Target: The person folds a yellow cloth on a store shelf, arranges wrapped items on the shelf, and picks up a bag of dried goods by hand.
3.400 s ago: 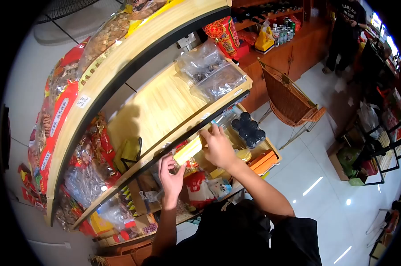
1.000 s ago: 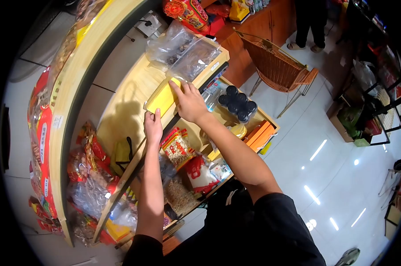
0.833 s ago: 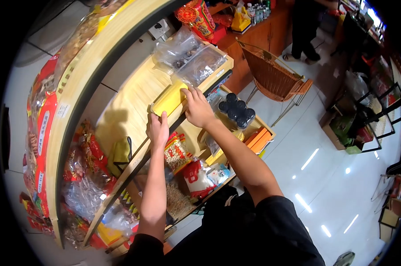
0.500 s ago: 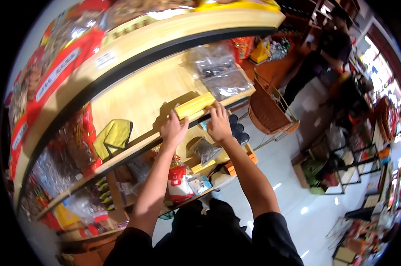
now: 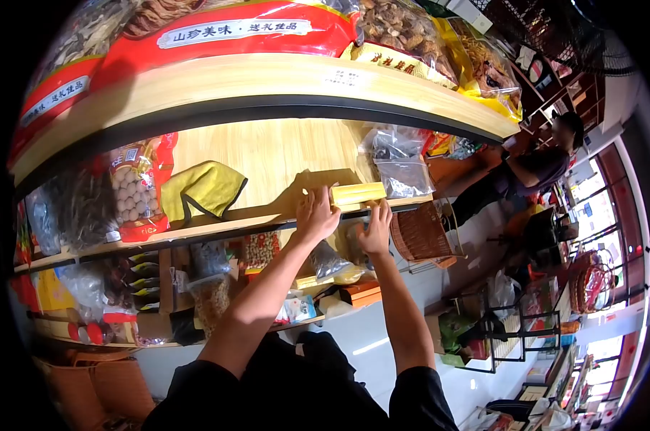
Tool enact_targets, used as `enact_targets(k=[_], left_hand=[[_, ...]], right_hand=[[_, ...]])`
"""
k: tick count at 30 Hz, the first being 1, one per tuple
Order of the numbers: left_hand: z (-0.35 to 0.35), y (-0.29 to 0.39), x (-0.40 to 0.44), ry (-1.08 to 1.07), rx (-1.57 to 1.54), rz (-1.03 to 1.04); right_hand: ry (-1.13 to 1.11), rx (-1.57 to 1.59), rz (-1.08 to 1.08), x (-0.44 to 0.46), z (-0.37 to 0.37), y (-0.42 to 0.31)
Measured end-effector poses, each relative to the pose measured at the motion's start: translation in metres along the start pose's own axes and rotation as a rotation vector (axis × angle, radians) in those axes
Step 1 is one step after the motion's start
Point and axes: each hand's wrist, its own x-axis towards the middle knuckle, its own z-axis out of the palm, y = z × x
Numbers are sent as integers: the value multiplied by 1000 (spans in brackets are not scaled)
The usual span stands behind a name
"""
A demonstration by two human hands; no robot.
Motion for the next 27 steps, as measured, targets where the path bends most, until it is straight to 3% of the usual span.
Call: enact_targets(k=[4,6,13,19,21,24,27], left_hand=[[-2,3,-1,37,35,-6],[-10,8,0,-99,-25,-85],[-11,19,1,-57,9,-188],[-33,35,6,-299,-97,-315],[-16,21,2,-142,24,-276],[-29,41,-3,-180,6,-350],[-8,10,-7,-24,162,-191]], right_hand=[[-3,-4,-14,-2,-1,2],[12,12,-11,-3,1,1],[71,101,7,-7,3,0],[76,302,-33,-8,-10,17],[46,325,-31,-9,-12,22],[20,390,-12,-9,-13,28],[-48,415,-16,-11,-17,35]])
